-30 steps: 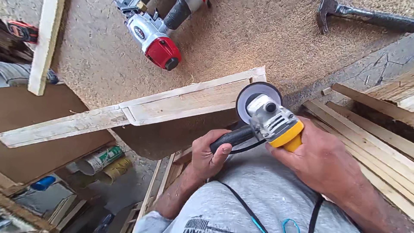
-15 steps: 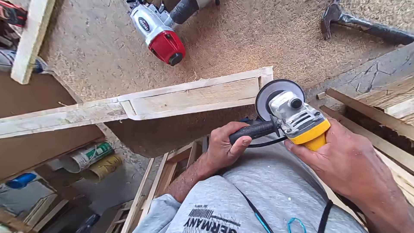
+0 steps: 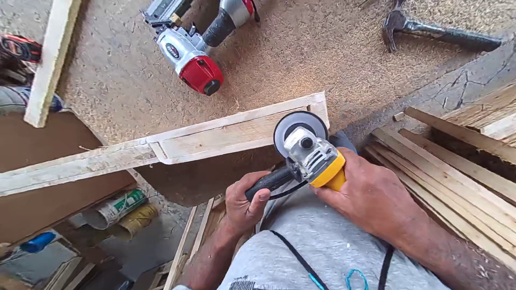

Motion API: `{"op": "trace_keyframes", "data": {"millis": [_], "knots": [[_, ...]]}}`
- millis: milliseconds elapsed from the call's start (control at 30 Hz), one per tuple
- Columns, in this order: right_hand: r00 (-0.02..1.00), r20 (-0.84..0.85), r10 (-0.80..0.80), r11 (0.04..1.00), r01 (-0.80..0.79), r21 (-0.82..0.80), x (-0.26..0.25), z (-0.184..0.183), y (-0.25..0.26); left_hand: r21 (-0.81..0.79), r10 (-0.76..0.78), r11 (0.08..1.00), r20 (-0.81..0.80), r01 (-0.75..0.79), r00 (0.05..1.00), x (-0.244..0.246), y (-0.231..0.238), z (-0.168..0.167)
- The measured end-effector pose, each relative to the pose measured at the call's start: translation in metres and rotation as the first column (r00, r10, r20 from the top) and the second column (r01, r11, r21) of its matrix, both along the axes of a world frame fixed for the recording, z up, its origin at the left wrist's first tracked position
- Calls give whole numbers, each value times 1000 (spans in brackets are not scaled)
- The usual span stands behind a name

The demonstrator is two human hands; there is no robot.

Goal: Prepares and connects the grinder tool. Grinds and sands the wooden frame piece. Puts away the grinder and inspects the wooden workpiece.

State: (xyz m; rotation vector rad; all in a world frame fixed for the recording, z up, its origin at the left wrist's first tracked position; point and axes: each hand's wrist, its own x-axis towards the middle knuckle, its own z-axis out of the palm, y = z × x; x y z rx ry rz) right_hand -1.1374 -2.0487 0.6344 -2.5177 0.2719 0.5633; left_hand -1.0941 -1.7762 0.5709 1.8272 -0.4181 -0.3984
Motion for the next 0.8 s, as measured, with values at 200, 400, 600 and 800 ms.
{"op": "trace_keyframes", "data": {"millis": [200, 400, 600, 800], "knots": [[974, -119, -193, 966, 210, 150, 4, -10, -57, 90, -15, 996, -21, 17, 1000, 28, -67, 28], [952, -136, -274, 921, 301, 246, -8, -28, -81, 194, -94, 976, -9, 94, 996, 38, -93, 35], [995, -99, 31, 988, -15, 154, 38, 1, -25, 94, 111, 990, -7, -109, 994, 17, -24, 22], [977, -211, -21, 955, 82, 284, 41, -14, -71, 179, 135, 976, -31, -127, 990, 29, -71, 41]]}}
